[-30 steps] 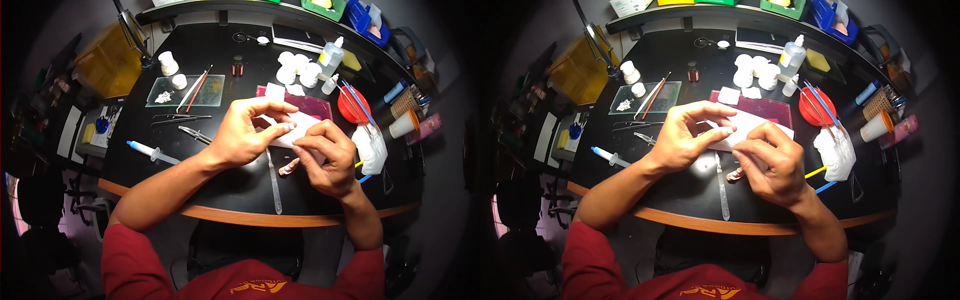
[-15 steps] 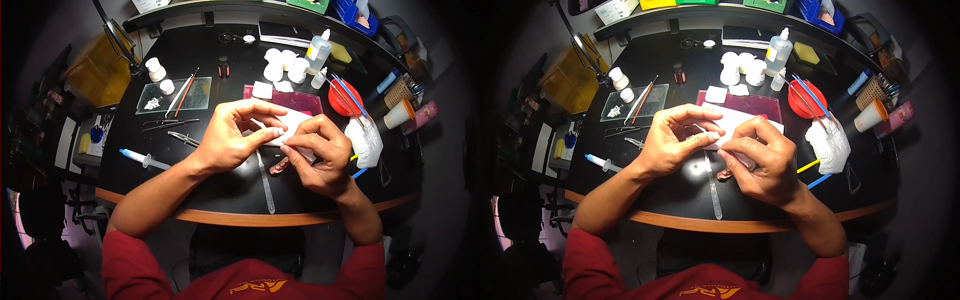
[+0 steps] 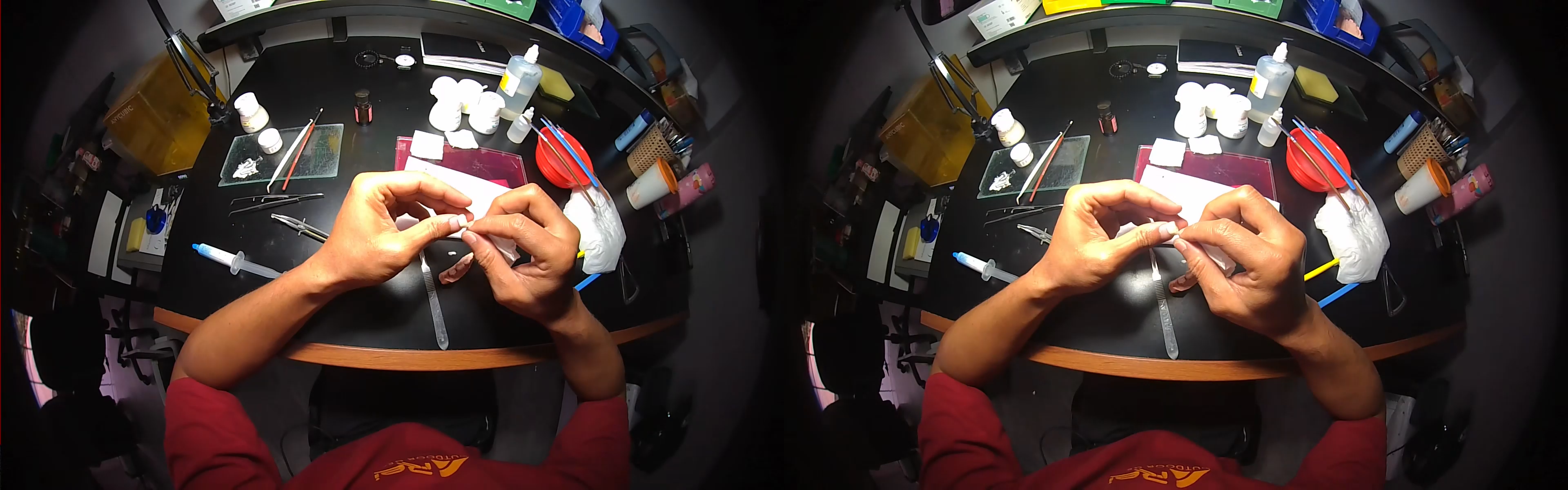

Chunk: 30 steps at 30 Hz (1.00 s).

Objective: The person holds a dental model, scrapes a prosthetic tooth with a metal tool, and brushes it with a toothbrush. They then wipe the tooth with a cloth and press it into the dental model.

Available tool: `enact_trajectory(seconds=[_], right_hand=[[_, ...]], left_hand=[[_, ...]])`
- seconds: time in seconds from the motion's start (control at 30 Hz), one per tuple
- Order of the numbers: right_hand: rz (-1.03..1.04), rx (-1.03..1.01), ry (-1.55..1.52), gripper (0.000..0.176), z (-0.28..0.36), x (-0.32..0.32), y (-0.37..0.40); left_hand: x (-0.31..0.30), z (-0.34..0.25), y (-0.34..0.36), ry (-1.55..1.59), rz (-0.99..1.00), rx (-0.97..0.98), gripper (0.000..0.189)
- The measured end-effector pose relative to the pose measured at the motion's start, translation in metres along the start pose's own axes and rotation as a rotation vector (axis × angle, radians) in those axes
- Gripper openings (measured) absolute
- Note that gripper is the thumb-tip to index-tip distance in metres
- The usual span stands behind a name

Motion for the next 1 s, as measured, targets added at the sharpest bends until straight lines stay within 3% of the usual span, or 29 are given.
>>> enact_trajectory(seconds=[0.27, 0.47, 1.0], right_hand=[[-0.007, 0.002, -0.015, 0.015, 0.0017, -0.0002, 0.001], [0.0, 0.002, -0.01, 0.016, -0.0001, 0.0, 0.0018], [-0.03, 0.001, 0.004, 0.015, -0.0002, -0.0027, 0.0016]], left_hand=[[-0.001, -0.0051, 0.0024, -0.141, -0.017, 0.051, 0.017], [0.0011, -0.008, 0.0025, -0.183, -0.005, -0.024, 0.014], [0.0, -0.0069, 0.0039, -0.147, -0.014, -0.008, 0.014]])
Point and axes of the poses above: each hand's wrist, its own y-axis away from the middle knuckle, its own x-axis out of the palm, z = x × y, the point moved 8 cm from there along -y, towards the middle knuckle, and after that the axes turned 3 degrees about z, right-handed, at the moved point
